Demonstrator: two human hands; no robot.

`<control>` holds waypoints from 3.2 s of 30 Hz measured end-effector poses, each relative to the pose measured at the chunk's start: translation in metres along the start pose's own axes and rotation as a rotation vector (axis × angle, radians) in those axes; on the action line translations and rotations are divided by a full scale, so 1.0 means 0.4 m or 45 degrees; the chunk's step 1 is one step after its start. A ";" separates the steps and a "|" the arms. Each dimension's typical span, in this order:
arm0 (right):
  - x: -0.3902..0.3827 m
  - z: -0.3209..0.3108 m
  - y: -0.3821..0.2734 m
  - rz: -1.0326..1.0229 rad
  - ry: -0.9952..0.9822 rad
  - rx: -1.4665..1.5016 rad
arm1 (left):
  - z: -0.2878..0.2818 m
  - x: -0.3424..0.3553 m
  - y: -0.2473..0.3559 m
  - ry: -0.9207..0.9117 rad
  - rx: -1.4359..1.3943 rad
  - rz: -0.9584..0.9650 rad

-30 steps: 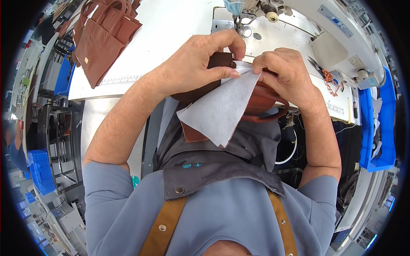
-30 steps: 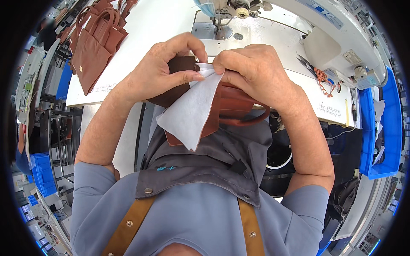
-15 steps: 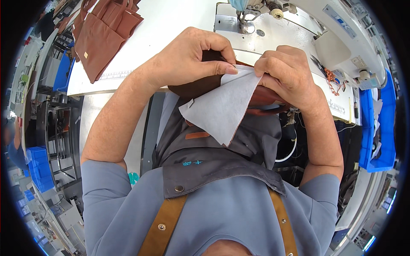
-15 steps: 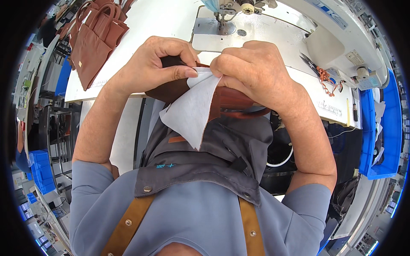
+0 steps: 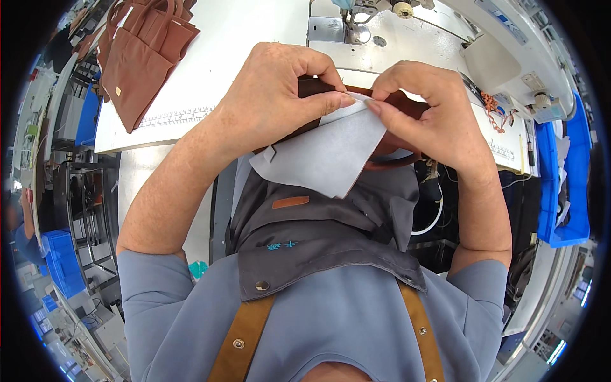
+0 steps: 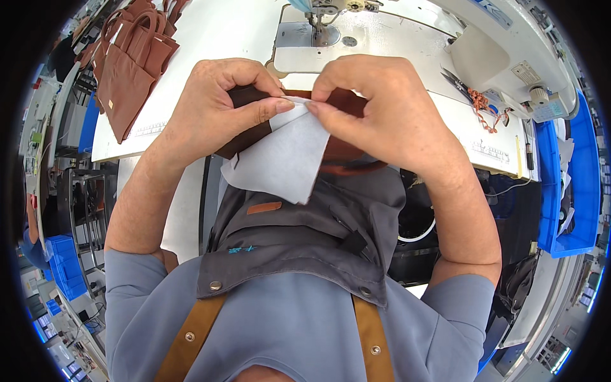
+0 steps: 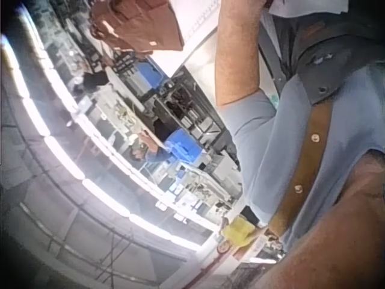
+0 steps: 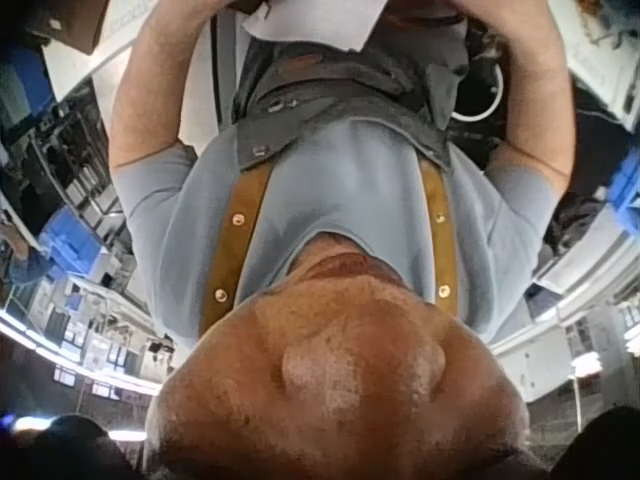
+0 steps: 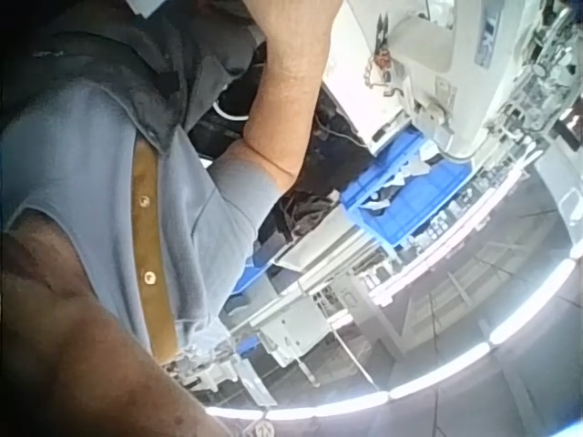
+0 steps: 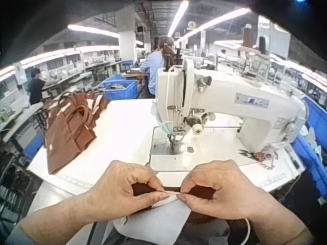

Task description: Sewing together components of leather handbags using an industrial sewing machine.

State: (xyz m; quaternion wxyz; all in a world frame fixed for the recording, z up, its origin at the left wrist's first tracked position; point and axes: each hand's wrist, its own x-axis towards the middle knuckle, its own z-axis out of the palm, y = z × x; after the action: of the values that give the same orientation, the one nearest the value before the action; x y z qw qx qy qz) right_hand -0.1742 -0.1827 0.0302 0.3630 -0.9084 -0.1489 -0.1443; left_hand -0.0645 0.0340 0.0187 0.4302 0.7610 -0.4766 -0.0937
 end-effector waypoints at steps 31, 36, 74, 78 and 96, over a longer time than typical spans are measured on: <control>0.004 0.013 0.017 0.052 0.106 0.250 | -0.016 0.025 -0.012 0.011 -0.175 -0.019; 0.042 0.021 0.099 0.164 0.136 0.241 | -0.019 0.105 -0.093 -0.020 -0.038 0.066; 0.161 0.012 0.331 -0.073 -0.033 -0.355 | 0.074 0.312 -0.308 0.320 0.386 -0.003; 0.163 0.012 0.342 -0.098 -0.032 -0.379 | 0.074 0.311 -0.319 0.309 0.399 -0.015; 0.164 0.019 0.362 -0.038 -0.074 -0.423 | 0.070 0.315 -0.319 0.384 0.509 0.078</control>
State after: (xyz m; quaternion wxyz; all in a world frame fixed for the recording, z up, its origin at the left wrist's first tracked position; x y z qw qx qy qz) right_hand -0.0588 -0.2667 -0.0398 0.2012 -0.9574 -0.1469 -0.1460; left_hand 0.0689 -0.0610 -0.0594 0.3400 0.8215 -0.4390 0.1300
